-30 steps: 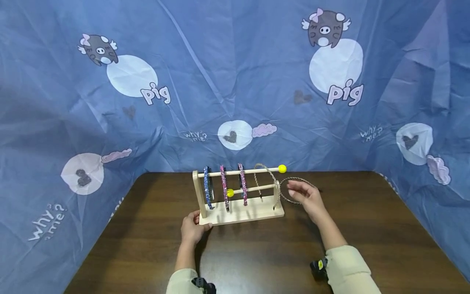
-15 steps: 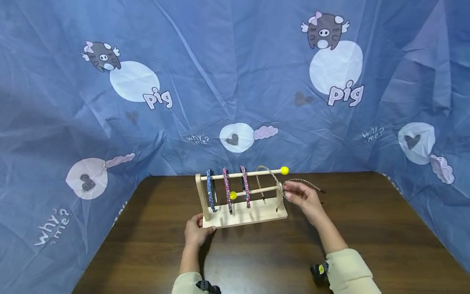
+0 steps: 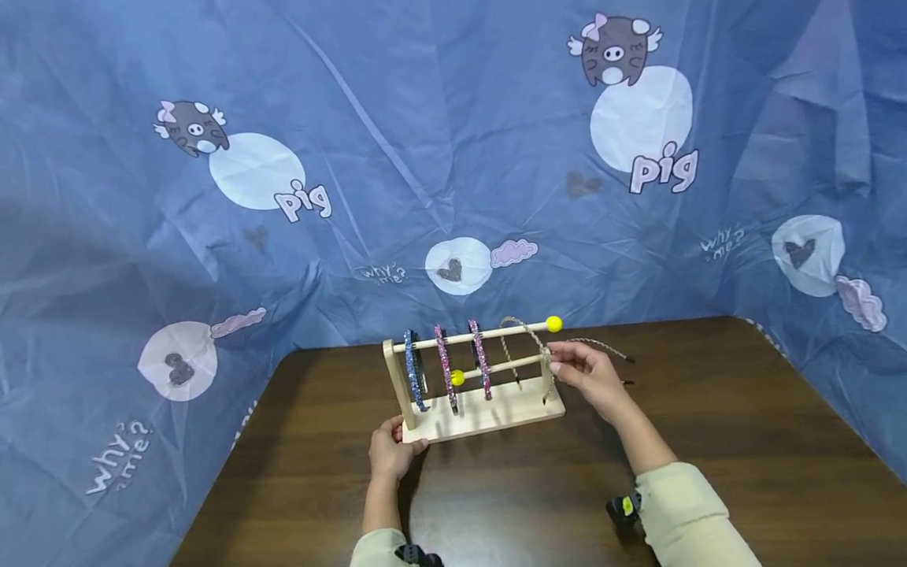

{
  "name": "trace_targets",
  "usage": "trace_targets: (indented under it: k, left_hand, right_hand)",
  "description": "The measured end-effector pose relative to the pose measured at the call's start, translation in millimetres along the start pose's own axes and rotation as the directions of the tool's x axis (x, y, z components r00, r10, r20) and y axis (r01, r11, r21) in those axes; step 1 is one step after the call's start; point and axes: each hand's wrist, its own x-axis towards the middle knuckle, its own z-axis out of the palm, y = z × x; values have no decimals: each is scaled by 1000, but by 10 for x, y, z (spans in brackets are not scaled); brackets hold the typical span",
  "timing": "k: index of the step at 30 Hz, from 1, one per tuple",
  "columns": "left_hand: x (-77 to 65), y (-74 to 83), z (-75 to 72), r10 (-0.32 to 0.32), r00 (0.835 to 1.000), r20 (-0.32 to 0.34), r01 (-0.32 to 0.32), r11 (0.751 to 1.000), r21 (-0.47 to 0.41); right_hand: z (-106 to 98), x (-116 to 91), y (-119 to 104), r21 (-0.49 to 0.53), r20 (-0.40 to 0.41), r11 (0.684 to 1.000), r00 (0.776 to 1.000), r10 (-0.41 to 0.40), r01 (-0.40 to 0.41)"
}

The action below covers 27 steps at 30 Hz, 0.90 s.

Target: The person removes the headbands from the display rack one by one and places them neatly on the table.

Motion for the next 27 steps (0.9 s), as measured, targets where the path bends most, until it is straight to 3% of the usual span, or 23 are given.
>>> trace_targets:
  k: [7,27]
  left_hand:
    - [-25,-25,-7,-17,1000,-1,17,1000,2]
    - [0,26,7,-8,1000,1,8,1000,-1]
  right_hand:
    - [77,-14,-36,5,37,999,999,32,-33]
    - [154,31,-134,7,-60,998,996,-63,64]
